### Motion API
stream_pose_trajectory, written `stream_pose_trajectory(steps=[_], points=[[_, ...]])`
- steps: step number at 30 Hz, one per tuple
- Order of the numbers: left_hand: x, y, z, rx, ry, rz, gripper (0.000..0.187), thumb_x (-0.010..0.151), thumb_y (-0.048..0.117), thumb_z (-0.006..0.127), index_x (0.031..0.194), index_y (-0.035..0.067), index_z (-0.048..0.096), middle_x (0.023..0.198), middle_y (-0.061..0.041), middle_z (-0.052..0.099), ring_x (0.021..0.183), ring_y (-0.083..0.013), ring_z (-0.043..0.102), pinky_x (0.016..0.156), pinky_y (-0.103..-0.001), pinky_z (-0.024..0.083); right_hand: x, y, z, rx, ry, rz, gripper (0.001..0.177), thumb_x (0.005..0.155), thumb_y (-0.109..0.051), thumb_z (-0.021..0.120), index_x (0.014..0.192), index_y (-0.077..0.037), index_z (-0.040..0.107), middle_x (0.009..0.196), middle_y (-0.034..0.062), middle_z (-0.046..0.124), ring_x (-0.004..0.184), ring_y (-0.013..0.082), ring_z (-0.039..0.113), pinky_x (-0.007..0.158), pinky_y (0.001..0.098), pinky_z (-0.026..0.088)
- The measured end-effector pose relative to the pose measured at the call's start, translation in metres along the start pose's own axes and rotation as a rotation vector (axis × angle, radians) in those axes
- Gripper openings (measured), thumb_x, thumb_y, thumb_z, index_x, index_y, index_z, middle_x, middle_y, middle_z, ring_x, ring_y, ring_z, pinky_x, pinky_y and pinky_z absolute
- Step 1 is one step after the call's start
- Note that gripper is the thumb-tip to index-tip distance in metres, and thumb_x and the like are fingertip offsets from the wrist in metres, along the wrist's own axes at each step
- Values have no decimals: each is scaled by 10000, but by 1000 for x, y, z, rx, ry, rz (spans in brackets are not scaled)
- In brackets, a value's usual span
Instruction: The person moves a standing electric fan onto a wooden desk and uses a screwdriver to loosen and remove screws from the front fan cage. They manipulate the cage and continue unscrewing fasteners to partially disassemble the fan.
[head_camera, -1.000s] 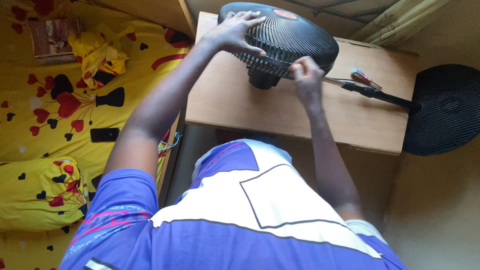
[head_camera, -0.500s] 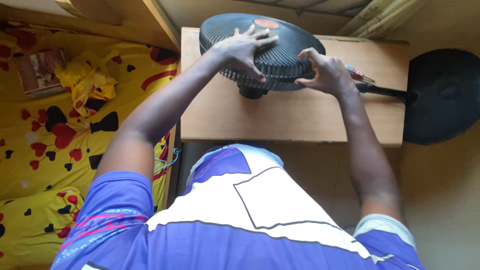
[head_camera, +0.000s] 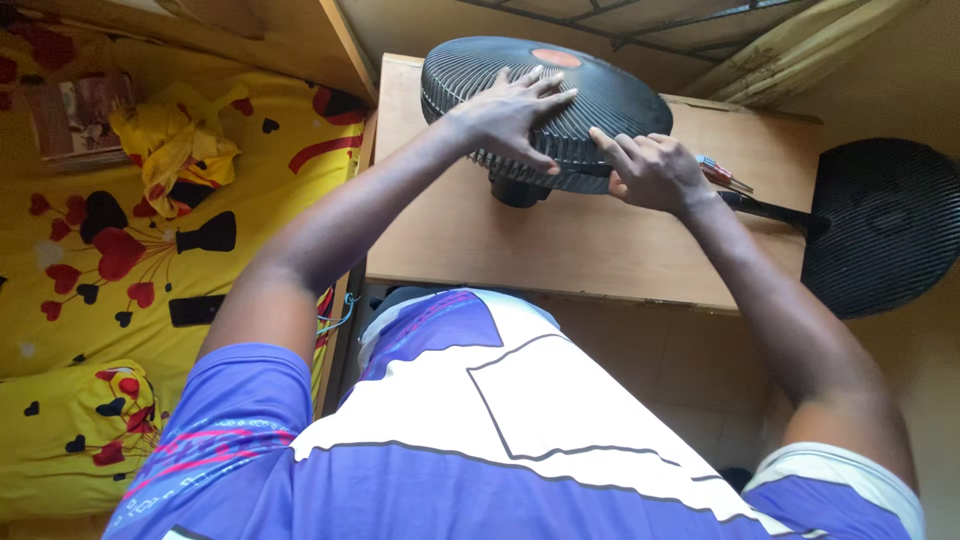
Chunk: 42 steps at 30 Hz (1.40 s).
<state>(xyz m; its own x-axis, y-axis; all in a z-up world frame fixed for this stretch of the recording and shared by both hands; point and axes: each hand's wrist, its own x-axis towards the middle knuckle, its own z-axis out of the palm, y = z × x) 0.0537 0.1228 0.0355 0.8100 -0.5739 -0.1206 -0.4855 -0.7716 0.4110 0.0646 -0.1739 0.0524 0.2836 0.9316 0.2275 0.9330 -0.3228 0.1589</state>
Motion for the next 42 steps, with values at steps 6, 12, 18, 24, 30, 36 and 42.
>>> stream_pose_trajectory(steps=[6, 12, 18, 24, 30, 36, 42], points=[[24, 19, 15, 42, 201, 91, 1146, 774, 670, 808, 1562, -26, 352, 1493, -308, 458, 1397, -460, 431, 1091, -680, 345, -10, -7, 22, -3, 160, 25, 441, 798, -109, 751, 1217, -73, 615, 859, 49, 582, 724, 213, 631, 691, 352, 540], [55, 31, -5, 142, 146, 65, 752, 614, 571, 858, 975, -74, 719, 1050, -241, 667, 916, -390, 702, 827, -470, 581, -20, 1, 41, 41, 252, 142, 287, 856, -43, 736, 1113, -55, 612, 917, 86, 610, 759, 254, 644, 698, 379, 545], [105, 40, 41, 250, 319, 9, 760, 538, 653, 819, 801, -52, 711, 833, -192, 665, 694, -300, 701, 624, -441, 581, -32, 13, 49, 53, 295, 143, 220, 900, -47, 732, 1083, -48, 610, 900, 109, 618, 751, 293, 633, 695, 401, 554], [144, 45, 53, 400, 349, -27, 781, 483, 693, 793, 759, -34, 728, 804, -172, 687, 778, -301, 690, 628, -435, 583, -41, 39, 48, 26, 193, 66, 225, 919, -82, 761, 964, -72, 541, 790, 79, 524, 695, 284, 593, 634, 405, 492], [146, 46, 32, 304, 218, 32, 651, 561, 626, 810, 762, 10, 745, 787, -154, 727, 763, -311, 721, 642, -445, 588, -45, 49, 48, 49, 192, 50, 304, 966, -101, 787, 947, -70, 485, 797, 81, 513, 664, 276, 583, 607, 395, 474], [154, 33, 41, 221, 238, 186, 628, 594, 633, 840, 760, 33, 756, 766, -118, 737, 707, -295, 729, 657, -401, 596, -45, 31, 42, 83, 155, 277, 294, 957, -171, 797, 948, -69, 522, 795, 71, 560, 636, 246, 588, 621, 392, 484], [159, 47, 35, 233, 120, 186, 688, 571, 667, 860, 764, 19, 735, 751, -123, 728, 708, -318, 718, 565, -416, 594, -51, 12, 20, 293, 54, 524, 295, 1033, -224, 729, 915, -43, 528, 792, 94, 594, 623, 192, 615, 638, 378, 515]])
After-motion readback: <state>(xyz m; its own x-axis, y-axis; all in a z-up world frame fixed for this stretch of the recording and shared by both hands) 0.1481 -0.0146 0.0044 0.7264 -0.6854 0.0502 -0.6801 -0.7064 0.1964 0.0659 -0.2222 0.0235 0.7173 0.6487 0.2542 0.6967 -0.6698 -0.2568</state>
